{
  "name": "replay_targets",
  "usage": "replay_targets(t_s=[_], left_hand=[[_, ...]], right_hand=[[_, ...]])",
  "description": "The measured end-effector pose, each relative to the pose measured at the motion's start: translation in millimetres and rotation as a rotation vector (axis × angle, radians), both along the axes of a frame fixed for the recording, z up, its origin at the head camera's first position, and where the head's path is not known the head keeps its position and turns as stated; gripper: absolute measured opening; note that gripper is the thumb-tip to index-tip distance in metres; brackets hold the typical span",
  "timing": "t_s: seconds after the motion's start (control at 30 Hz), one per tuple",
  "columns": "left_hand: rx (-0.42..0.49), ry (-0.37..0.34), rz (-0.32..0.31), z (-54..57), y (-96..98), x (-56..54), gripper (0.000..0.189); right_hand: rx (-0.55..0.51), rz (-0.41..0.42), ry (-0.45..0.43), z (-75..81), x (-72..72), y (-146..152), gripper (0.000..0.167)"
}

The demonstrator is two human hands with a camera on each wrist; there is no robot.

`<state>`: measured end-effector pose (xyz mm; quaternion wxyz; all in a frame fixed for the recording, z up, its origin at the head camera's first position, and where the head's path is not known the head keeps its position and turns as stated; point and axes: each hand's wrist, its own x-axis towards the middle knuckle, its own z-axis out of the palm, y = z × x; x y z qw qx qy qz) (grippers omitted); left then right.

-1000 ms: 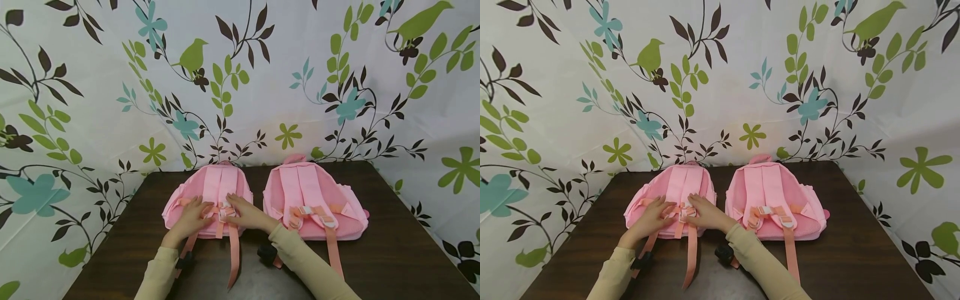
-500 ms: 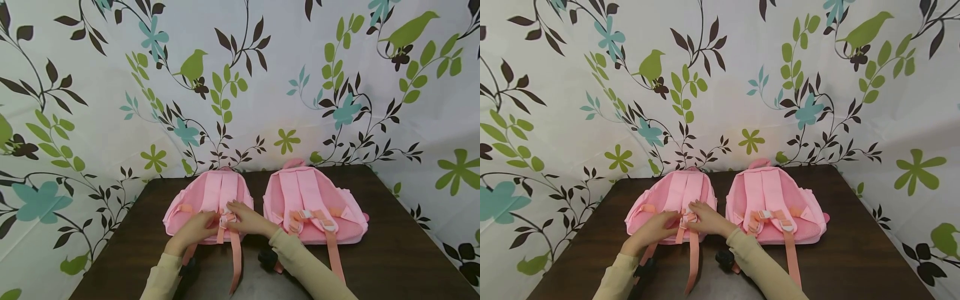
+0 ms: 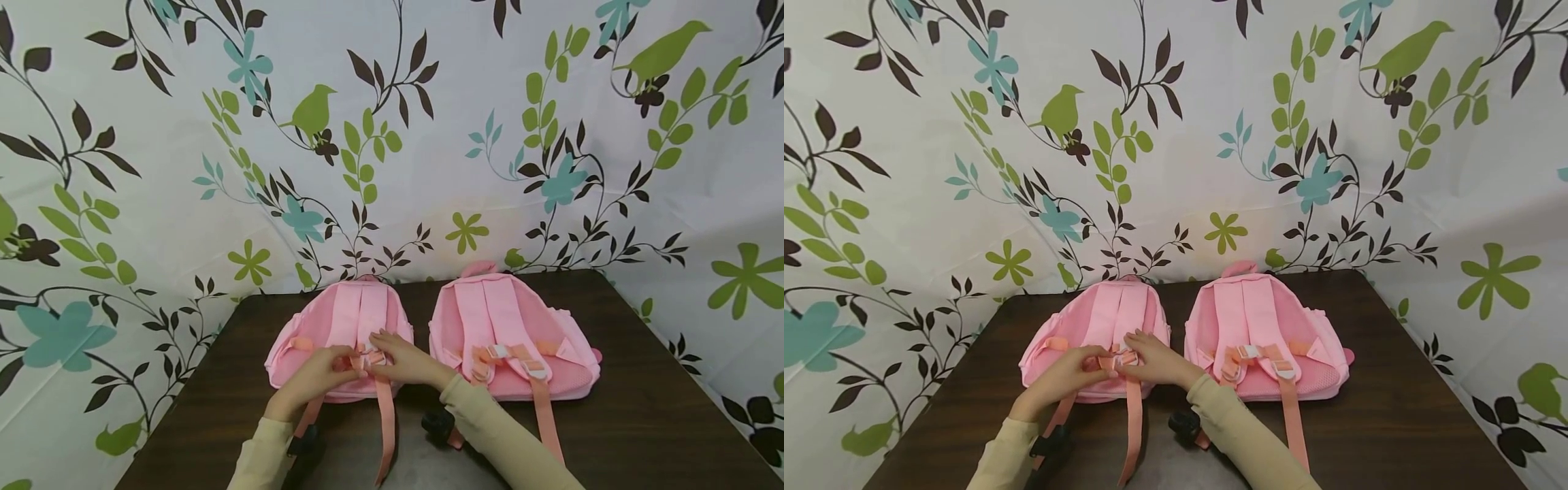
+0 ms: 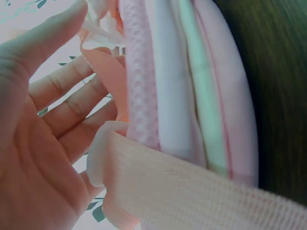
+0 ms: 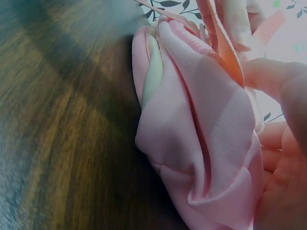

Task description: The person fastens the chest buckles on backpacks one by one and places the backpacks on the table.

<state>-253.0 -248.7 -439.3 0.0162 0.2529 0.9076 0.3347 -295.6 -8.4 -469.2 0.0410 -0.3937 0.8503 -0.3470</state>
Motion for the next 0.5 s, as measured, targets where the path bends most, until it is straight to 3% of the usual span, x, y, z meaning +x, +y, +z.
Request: replay_targets(t_s=[0.1,0.3,0.5], left_hand=[[0.05,-0.024,0.023,4.8,-1.7,2.5,0.027],[0.123,0.013,0.019,9.9,-4.7,4.6,0.031],[0.167,0.021,0.08,14.0,-5.2,6.3,0.028]], right_hand=[[-0.004,0.0,-0.01,-0.5,-0.7,0,0.07],[-0.015,0.002,-0.027,-0.2,-0.1,0,0.068],[-0.004,0.008,0.001,9.0,2.2,0,0.056]])
